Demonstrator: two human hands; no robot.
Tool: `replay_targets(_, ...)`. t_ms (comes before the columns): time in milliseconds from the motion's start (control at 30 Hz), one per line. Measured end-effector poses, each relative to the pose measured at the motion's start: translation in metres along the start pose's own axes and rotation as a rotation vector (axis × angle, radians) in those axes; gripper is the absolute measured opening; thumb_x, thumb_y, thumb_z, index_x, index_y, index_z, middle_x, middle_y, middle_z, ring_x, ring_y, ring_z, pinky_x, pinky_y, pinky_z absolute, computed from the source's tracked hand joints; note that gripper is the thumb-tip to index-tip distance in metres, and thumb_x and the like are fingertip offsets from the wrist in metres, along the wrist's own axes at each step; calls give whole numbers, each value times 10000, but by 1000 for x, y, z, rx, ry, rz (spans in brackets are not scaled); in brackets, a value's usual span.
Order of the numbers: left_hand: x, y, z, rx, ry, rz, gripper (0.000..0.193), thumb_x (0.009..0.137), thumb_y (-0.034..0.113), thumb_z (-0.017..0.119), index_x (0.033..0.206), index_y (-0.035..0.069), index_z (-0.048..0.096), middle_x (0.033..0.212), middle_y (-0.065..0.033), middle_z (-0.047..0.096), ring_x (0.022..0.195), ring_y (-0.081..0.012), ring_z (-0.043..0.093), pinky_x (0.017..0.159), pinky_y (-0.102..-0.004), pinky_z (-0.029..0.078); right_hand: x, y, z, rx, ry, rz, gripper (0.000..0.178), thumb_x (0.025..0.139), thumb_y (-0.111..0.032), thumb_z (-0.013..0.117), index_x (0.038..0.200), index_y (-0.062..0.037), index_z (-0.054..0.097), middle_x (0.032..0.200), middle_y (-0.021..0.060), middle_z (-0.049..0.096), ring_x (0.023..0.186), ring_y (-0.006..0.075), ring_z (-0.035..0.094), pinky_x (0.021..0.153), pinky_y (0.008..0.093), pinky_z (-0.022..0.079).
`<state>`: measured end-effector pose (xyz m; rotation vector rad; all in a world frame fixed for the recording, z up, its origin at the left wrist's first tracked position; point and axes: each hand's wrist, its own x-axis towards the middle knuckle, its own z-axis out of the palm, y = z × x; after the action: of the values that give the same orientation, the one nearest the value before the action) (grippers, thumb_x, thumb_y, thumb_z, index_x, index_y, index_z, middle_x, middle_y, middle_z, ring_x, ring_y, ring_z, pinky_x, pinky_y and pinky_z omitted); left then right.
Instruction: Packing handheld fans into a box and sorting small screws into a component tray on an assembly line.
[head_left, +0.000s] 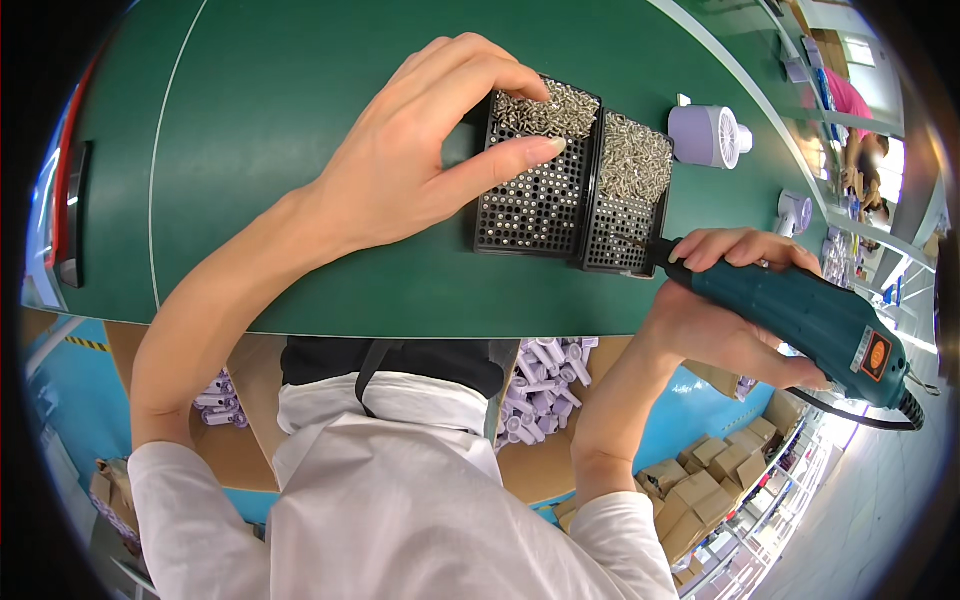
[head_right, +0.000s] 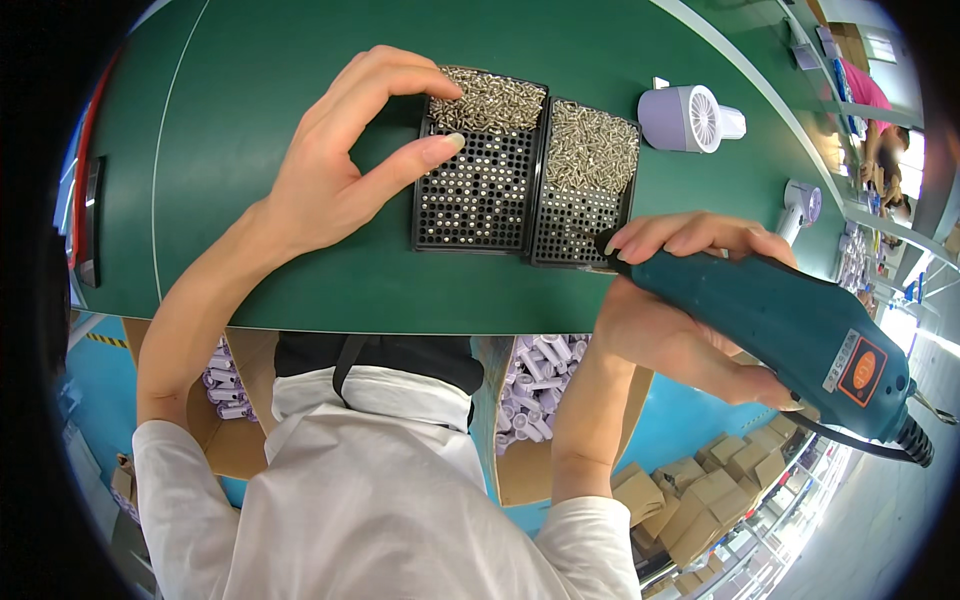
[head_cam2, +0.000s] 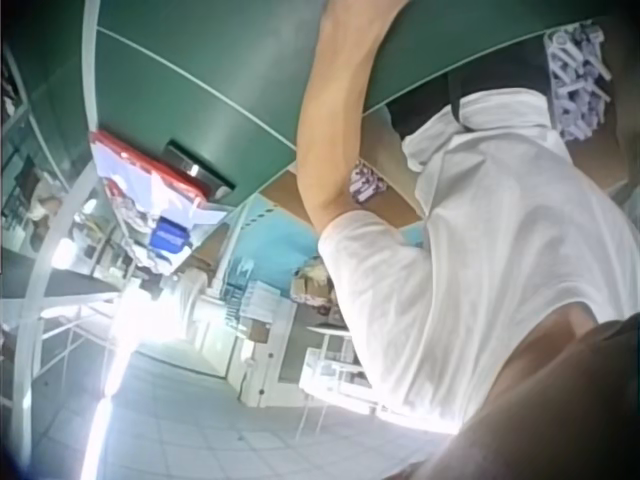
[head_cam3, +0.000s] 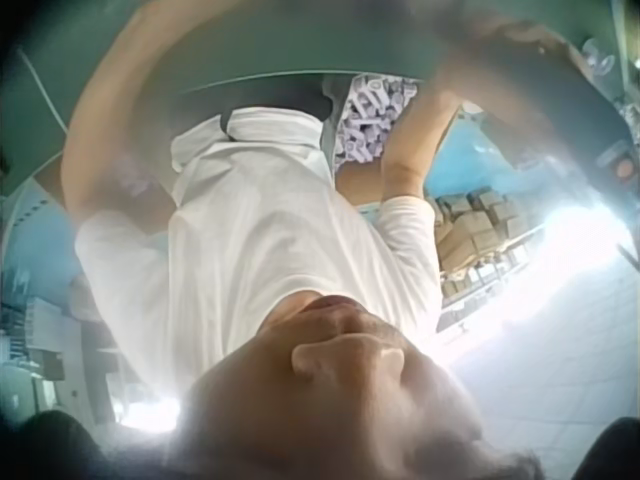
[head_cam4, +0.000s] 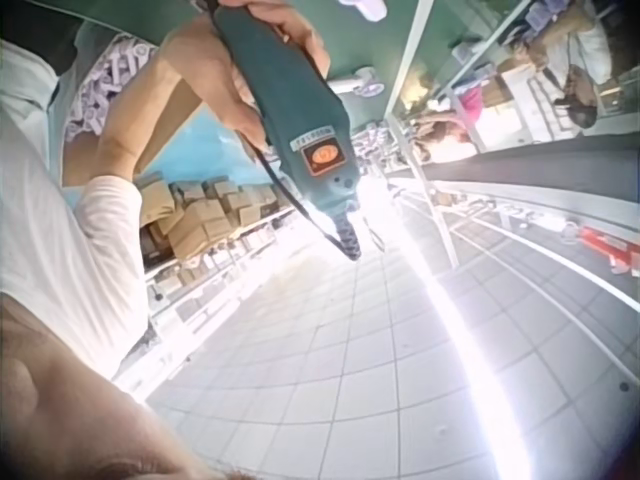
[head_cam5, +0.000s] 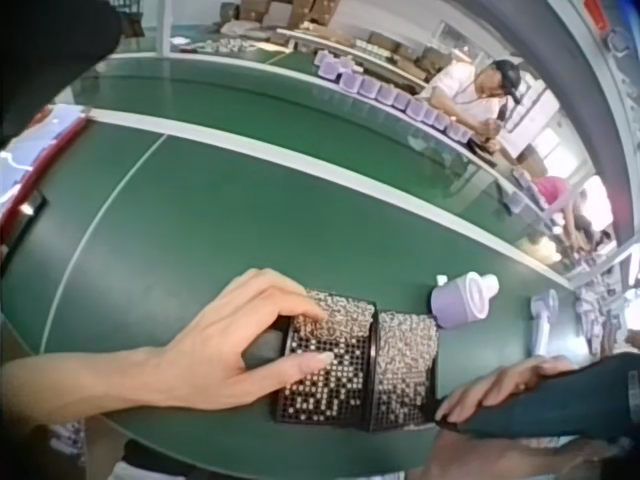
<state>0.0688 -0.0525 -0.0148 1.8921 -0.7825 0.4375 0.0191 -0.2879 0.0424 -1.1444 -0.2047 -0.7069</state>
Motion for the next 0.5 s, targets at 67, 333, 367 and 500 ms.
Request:
replay_targets(67,0,0,0,1,-2,-4,282,872,113,744,1116,15,642,1088,-114,645,1017,-261,617,892,-339,484,-1,1,0,2,7,-11,1071,782,-953,200,1122,0,553,667,166,514,413,272,492,351,408,447)
replay_targets(333,0,0,-1,1,-20,-20,287,877,117,744,1121,7,638,1084,-118,644,1009,-259,624,891,-339,493,2,3,-4,15,-65,-24,1141,730,-998,234,1134,28,528,682,175,519,423,278,501,369,414,469)
replay_targets(367,0,0,-2,4,-18,-22,287,877,117,744,1121,7,638,1084,-118,644,1009,-259,624,891,-339,493,4,3,-5,18,-139,-36,1156,726,-1000,239,1142,42,520,698,185,525,435,288,509,383,418,477)
replay_targets(500,0,-1,0,-3,-13,-11,289,879,117,744,1122,2,637,1082,-116,643,998,-254,627,885,-337,497,1,-6,5,-52,-78,2,1178,730,-996,261,1170,71,496,743,208,540,467,315,527,419,428,495)
